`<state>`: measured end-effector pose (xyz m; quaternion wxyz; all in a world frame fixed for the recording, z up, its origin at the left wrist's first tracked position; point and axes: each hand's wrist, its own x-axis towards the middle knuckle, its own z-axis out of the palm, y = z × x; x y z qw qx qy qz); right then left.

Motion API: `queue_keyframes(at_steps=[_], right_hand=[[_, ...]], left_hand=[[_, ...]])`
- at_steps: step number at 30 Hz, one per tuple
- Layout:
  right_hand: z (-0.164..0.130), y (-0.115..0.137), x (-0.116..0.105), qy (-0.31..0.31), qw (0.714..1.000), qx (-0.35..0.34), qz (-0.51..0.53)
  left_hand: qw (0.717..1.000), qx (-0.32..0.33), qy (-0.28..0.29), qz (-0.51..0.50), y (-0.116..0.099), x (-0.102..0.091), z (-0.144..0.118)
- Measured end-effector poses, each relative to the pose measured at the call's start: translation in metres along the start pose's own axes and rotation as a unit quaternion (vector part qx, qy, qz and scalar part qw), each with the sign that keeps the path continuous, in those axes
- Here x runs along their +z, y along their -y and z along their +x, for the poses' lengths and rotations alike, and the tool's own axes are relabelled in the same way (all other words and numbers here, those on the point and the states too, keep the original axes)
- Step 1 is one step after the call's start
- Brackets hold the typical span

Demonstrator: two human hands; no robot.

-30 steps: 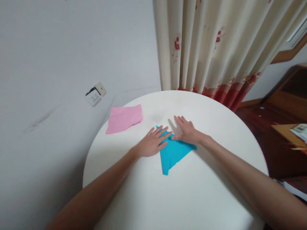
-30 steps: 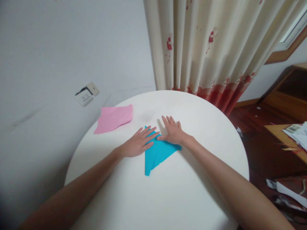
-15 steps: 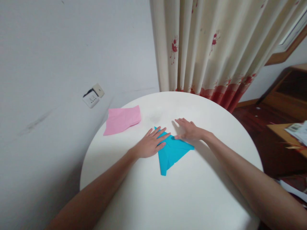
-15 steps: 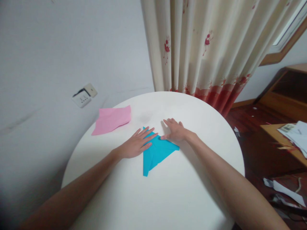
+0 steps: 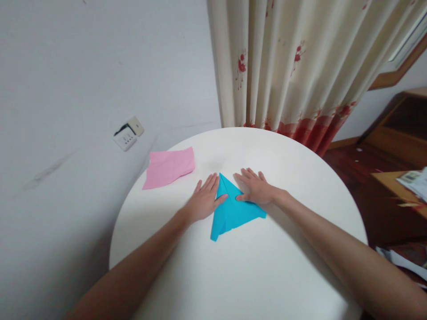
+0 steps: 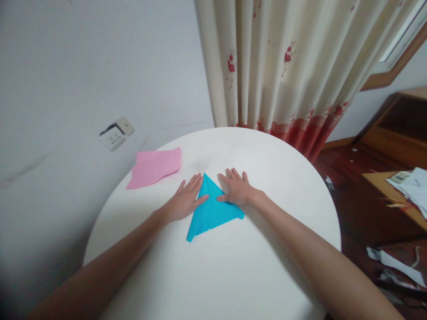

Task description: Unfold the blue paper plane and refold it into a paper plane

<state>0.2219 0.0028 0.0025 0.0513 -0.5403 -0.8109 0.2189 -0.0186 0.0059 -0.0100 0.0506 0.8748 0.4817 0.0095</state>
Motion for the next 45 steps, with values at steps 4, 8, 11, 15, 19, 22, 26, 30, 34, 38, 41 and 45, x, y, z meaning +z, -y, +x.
queue_keyframes(at_steps=[4, 8, 11, 15, 19, 22, 26, 30, 34, 38, 41, 45], right_hand=[[-0.003, 0.014, 0.007, -0.001, 0.998, -0.054, -0.013], [-0.004, 0.021, 0.014, -0.012, 0.996, -0.080, -0.031], [-0.002, 0.021, 0.017, -0.021, 0.996, -0.083, -0.039], [0.001, 0.021, 0.020, -0.038, 0.995, -0.081, -0.051], [0.005, 0.021, 0.024, -0.059, 0.993, -0.077, -0.068], [0.007, 0.022, 0.027, -0.070, 0.992, -0.075, -0.073], [0.007, 0.022, 0.028, -0.077, 0.991, -0.074, -0.078], [0.007, 0.022, 0.027, -0.077, 0.991, -0.075, -0.074], [0.007, 0.022, 0.027, -0.076, 0.992, -0.074, -0.073], [0.007, 0.021, 0.029, -0.079, 0.991, -0.073, -0.074], [0.007, 0.021, 0.029, -0.083, 0.991, -0.075, -0.073], [0.007, 0.022, 0.029, -0.084, 0.991, -0.076, -0.071]], left_hand=[[1.000, 0.024, 0.005, -0.009, 0.006, 0.000, 0.000], [0.999, 0.045, 0.014, -0.026, 0.011, -0.001, 0.001], [0.998, 0.049, 0.023, -0.032, 0.010, -0.003, 0.001], [0.998, 0.043, 0.029, -0.039, 0.007, -0.007, 0.002], [0.998, 0.043, 0.030, -0.045, 0.006, -0.009, 0.001], [0.998, 0.043, 0.031, -0.047, 0.006, -0.010, 0.001], [0.997, 0.040, 0.029, -0.050, 0.006, -0.009, 0.001], [0.998, 0.038, 0.022, -0.054, 0.007, -0.006, 0.001], [0.997, 0.036, 0.020, -0.060, 0.008, -0.004, 0.002], [0.997, 0.036, 0.019, -0.065, 0.008, -0.005, 0.002], [0.997, 0.039, 0.017, -0.066, 0.008, -0.005, 0.002], [0.997, 0.037, 0.021, -0.063, 0.007, -0.006, 0.002]])
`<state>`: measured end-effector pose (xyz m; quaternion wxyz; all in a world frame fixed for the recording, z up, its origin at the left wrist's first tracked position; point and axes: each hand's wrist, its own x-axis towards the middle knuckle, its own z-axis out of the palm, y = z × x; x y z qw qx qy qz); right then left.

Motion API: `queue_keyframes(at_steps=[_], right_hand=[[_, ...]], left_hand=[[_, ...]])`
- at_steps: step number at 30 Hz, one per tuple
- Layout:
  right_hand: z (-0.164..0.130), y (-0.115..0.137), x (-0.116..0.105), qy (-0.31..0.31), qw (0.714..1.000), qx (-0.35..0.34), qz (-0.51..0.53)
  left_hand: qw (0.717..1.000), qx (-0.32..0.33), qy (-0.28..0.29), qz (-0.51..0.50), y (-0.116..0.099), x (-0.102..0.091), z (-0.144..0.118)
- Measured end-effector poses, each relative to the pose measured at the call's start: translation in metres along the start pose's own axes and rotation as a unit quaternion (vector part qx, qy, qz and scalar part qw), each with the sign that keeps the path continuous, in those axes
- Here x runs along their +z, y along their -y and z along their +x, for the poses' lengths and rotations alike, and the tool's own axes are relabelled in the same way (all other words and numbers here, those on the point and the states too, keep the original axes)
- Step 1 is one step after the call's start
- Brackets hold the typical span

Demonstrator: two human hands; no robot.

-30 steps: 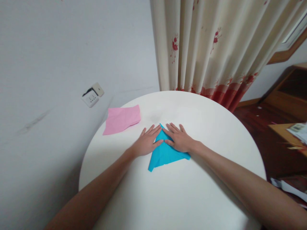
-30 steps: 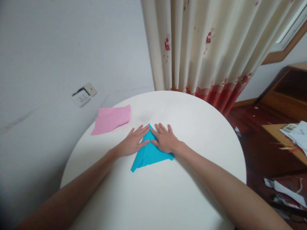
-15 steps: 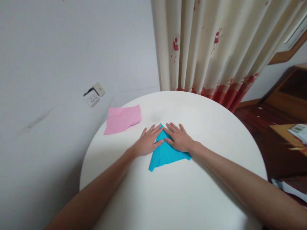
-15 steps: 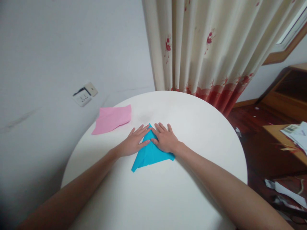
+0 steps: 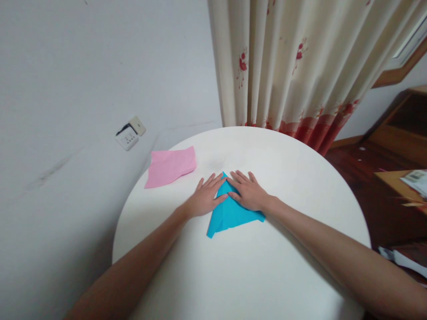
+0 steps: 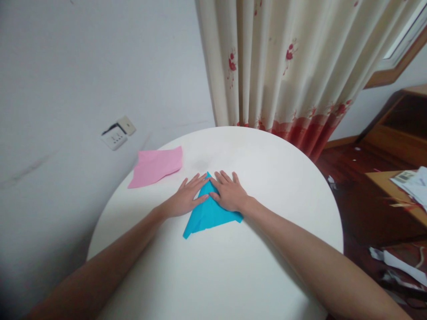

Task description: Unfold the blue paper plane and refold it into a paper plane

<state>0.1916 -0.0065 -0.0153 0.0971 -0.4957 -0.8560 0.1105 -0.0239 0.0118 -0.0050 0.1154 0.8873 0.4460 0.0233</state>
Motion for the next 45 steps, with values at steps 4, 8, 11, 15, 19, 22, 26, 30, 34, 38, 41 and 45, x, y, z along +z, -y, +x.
queue_keyframes(at_steps=[4, 8, 11, 15, 19, 22, 26, 30, 34, 38, 41, 45], right_hand=[[0.000, 0.000, 0.000, -0.001, 1.000, 0.000, -0.002], [-0.001, 0.000, -0.001, -0.001, 1.000, 0.002, 0.003], [-0.001, 0.001, -0.002, 0.005, 1.000, 0.003, 0.006], [-0.001, 0.002, -0.004, 0.008, 1.000, 0.006, 0.009], [-0.002, 0.003, -0.005, 0.006, 1.000, 0.003, 0.013], [-0.002, 0.002, -0.005, 0.003, 1.000, 0.003, 0.012], [-0.001, 0.001, -0.004, 0.003, 1.000, 0.002, 0.011], [-0.001, 0.000, -0.002, -0.002, 1.000, -0.003, 0.015], [-0.001, -0.001, -0.002, 0.000, 1.000, -0.002, 0.017], [-0.001, -0.002, -0.002, -0.004, 1.000, -0.001, 0.021], [-0.001, -0.002, -0.003, -0.011, 1.000, 0.000, 0.024], [0.000, -0.002, -0.002, -0.029, 0.999, 0.001, 0.026]], left_hand=[[1.000, -0.004, 0.009, 0.002, -0.003, -0.002, 0.000], [1.000, -0.003, 0.012, 0.005, -0.005, -0.002, 0.000], [1.000, -0.007, 0.015, 0.006, -0.005, -0.002, 0.000], [1.000, -0.008, 0.015, 0.007, -0.004, -0.001, 0.000], [1.000, -0.005, 0.011, 0.004, -0.003, 0.000, 0.000], [1.000, -0.003, 0.007, 0.004, -0.002, 0.000, 0.000], [1.000, -0.003, 0.002, 0.013, -0.002, 0.002, 0.000], [1.000, 0.005, -0.007, 0.026, 0.000, 0.004, 0.000], [0.999, 0.011, -0.010, 0.031, 0.001, 0.004, 0.000], [0.999, 0.015, -0.022, 0.037, 0.002, 0.007, 0.001], [0.998, 0.014, -0.034, 0.042, 0.002, 0.009, 0.001], [0.998, 0.009, -0.040, 0.045, 0.001, 0.009, 0.001]])
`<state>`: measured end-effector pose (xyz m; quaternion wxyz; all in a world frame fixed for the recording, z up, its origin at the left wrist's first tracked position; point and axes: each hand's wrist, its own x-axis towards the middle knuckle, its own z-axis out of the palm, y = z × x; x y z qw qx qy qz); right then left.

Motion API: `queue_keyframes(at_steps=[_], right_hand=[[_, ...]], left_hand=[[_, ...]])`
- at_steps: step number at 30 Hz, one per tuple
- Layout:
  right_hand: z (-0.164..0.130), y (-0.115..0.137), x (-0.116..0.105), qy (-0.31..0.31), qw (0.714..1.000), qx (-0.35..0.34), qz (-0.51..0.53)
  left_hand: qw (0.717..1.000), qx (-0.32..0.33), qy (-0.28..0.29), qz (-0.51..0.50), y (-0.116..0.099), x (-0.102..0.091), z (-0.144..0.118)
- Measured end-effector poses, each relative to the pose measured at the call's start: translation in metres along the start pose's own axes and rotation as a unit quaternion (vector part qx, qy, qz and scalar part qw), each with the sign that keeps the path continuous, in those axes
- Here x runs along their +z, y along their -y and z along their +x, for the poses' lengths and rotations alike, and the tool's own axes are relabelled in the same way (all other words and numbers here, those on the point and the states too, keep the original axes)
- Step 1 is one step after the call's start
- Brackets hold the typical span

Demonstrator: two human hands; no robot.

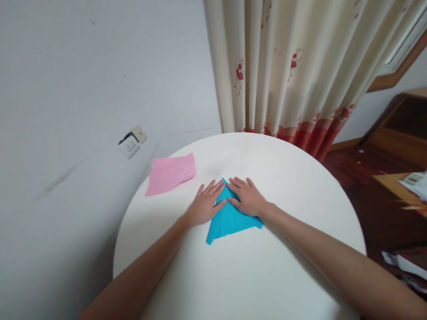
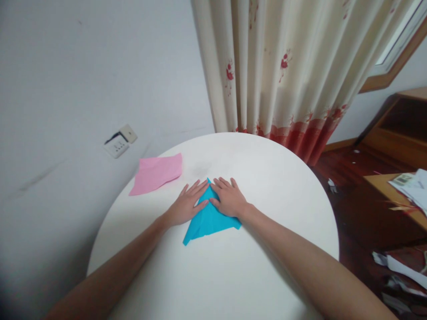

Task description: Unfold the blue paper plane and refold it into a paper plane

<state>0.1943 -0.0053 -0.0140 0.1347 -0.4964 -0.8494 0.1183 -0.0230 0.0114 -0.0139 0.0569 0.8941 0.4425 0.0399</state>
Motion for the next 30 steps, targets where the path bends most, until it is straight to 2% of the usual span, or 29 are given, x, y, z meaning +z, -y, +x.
queue_keyframes(at_steps=[25, 30], right_hand=[[0.0022, 0.0023, -0.0005, -0.005, 1.000, 0.013, -0.013], [0.0021, 0.0021, 0.0005, -0.021, 1.000, 0.009, -0.014]], left_hand=[[1.000, 0.003, -0.001, -0.012, -0.0014, -0.0060, -0.0008], [1.000, 0.005, -0.002, -0.009, -0.0013, -0.0049, -0.0008]])
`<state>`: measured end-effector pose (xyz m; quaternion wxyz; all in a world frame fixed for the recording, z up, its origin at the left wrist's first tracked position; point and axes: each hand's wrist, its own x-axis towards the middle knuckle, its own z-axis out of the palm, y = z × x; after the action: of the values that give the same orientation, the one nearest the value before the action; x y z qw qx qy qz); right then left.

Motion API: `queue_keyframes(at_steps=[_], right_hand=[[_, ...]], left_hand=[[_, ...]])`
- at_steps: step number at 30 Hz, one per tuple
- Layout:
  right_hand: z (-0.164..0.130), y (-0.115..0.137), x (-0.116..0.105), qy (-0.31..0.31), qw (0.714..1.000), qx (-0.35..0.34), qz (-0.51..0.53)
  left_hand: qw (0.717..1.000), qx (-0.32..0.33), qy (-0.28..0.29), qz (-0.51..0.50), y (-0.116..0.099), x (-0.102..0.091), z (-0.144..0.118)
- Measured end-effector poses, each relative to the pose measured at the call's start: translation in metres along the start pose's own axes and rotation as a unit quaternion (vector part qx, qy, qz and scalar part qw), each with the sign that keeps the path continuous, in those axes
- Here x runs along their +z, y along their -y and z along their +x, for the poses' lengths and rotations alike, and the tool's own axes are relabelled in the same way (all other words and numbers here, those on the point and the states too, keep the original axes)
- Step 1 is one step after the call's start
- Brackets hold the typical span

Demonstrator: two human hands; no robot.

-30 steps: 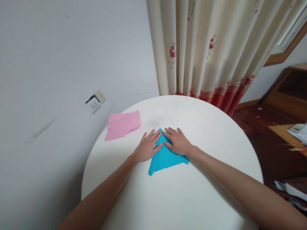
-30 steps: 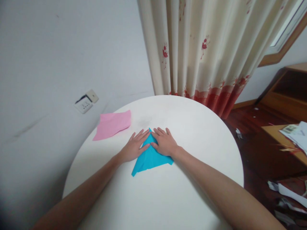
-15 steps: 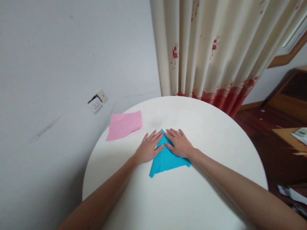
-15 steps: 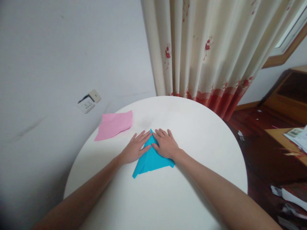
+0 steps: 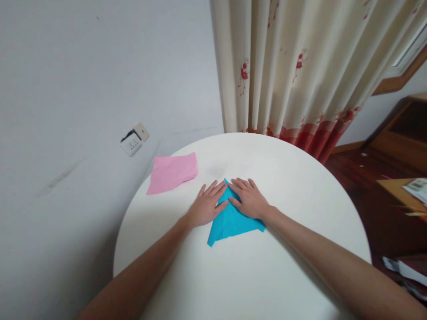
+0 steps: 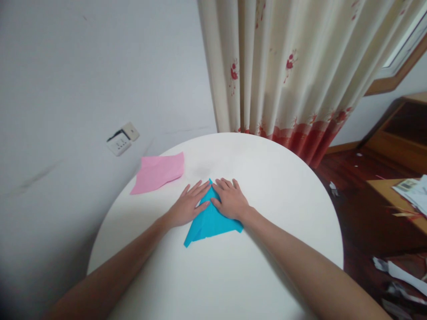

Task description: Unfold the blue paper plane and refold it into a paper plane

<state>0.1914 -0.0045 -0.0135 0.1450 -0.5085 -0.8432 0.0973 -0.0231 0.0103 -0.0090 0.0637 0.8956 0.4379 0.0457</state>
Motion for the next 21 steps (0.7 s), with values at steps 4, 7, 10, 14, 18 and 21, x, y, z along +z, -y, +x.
queue_keyframes(at_steps=[4, 7, 10, 14, 18, 21], right_hand=[[-0.0004, 0.0025, 0.0001, -0.013, 1.000, 0.003, -0.007], [-0.0011, 0.0049, 0.0002, -0.018, 1.000, 0.006, -0.014], [-0.0013, 0.0057, 0.0008, -0.017, 1.000, 0.007, -0.022], [0.0000, 0.0038, 0.0020, -0.013, 1.000, -0.002, -0.025], [0.0017, 0.0021, 0.0020, -0.011, 1.000, -0.006, -0.017], [0.0023, 0.0016, 0.0019, -0.010, 1.000, -0.006, -0.013]], left_hand=[[1.000, 0.001, 0.001, 0.006, -0.0004, 0.0005, -0.0005], [1.000, -0.001, -0.002, 0.012, -0.0015, 0.0006, -0.0011], [1.000, -0.001, -0.005, 0.020, -0.0023, 0.0008, -0.0012], [0.999, 0.003, -0.013, 0.029, -0.0014, 0.0013, -0.0003], [0.999, 0.004, -0.020, 0.033, 0.0000, 0.0009, 0.0005], [0.999, 0.005, -0.025, 0.032, 0.0002, 0.0001, 0.0003]])
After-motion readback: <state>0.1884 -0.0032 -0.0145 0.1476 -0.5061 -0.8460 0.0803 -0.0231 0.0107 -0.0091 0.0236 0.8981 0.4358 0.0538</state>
